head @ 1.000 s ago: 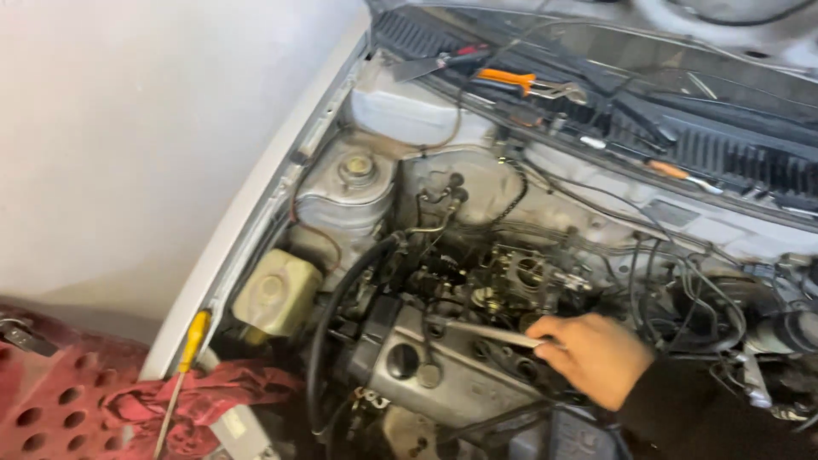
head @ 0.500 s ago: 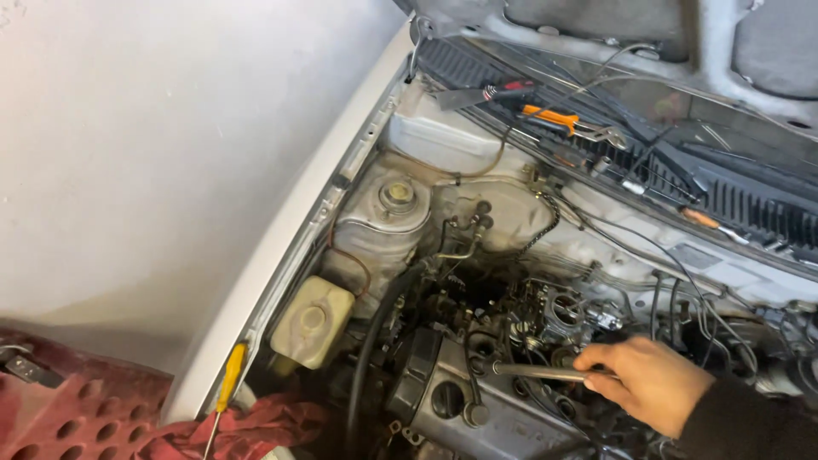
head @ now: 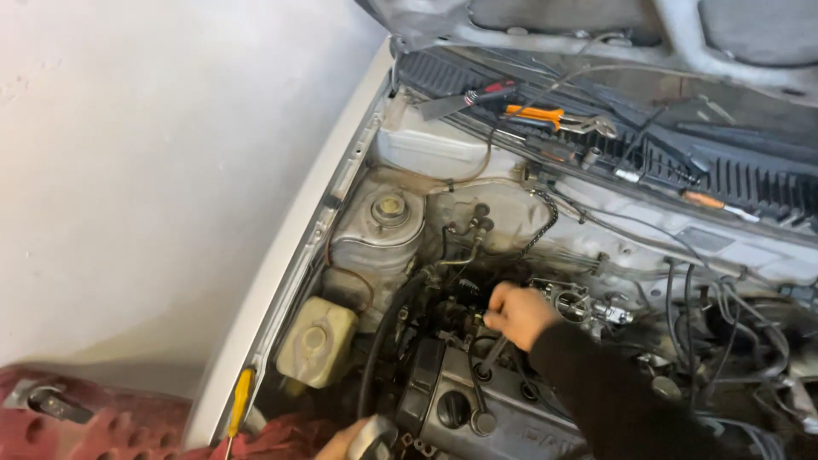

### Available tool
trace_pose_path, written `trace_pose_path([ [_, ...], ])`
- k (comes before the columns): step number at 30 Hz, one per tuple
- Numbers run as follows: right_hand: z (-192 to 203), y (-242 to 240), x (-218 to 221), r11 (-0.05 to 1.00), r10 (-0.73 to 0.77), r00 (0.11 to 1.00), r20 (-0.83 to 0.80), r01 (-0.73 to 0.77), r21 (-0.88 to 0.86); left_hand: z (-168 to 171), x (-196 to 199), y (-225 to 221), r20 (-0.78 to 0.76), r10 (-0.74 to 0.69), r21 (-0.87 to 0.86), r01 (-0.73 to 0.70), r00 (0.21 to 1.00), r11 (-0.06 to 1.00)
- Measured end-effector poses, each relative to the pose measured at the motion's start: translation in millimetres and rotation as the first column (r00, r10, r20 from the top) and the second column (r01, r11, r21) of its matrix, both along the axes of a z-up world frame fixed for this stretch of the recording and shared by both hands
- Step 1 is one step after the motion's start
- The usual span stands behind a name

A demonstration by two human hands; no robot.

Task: Removing and inspecting spark plugs from a car engine using a socket wrench and extension.

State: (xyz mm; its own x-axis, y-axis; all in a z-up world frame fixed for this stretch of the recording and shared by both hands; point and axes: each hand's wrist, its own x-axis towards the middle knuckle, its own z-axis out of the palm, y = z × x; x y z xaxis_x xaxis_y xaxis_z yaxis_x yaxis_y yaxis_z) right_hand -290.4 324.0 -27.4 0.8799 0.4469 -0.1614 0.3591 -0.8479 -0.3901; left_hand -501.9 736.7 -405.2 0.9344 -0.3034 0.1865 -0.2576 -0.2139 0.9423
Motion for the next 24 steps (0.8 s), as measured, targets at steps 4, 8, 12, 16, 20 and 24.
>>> trace_pose_path([
  [4, 10, 44, -64, 0.794, -0.556, 0.803, 0.213, 0.439, 0.42, 359, 46, -59, 0.01, -0.04, 0.045, 0.039, 0.999, 0.998],
  [8, -33, 74, -66, 0.157, -0.715, 0.654, -0.248, 0.495, 0.855, 489, 76, -130, 0.065, 0.068, 0.408, -0.089, 0.996, 0.909],
  [12, -53, 70, -43, 0.114, -0.602, 0.734, -0.316, 0.471, 0.875, 510, 124, -175, 0.32, -0.078, 0.533, -0.112, 0.944, 0.839],
  [16, -62, 72, -41, 0.044, -0.583, 0.761, -0.285, 0.379, 0.924, 501, 152, -205, 0.382, -0.208, 0.642, -0.097, 0.901, 0.761],
  [20, -74, 87, -47, -0.033, -0.61, 0.724, -0.324, 0.385, 0.922, 486, 151, -217, 0.374, -0.373, 0.848, -0.149, 0.849, 0.509],
  [24, -71, 88, -53, -0.059, -0.555, 0.765, -0.326, 0.356, 0.933, 486, 144, -226, 0.385, -0.532, 0.92, -0.273, 0.754, 0.28],
])
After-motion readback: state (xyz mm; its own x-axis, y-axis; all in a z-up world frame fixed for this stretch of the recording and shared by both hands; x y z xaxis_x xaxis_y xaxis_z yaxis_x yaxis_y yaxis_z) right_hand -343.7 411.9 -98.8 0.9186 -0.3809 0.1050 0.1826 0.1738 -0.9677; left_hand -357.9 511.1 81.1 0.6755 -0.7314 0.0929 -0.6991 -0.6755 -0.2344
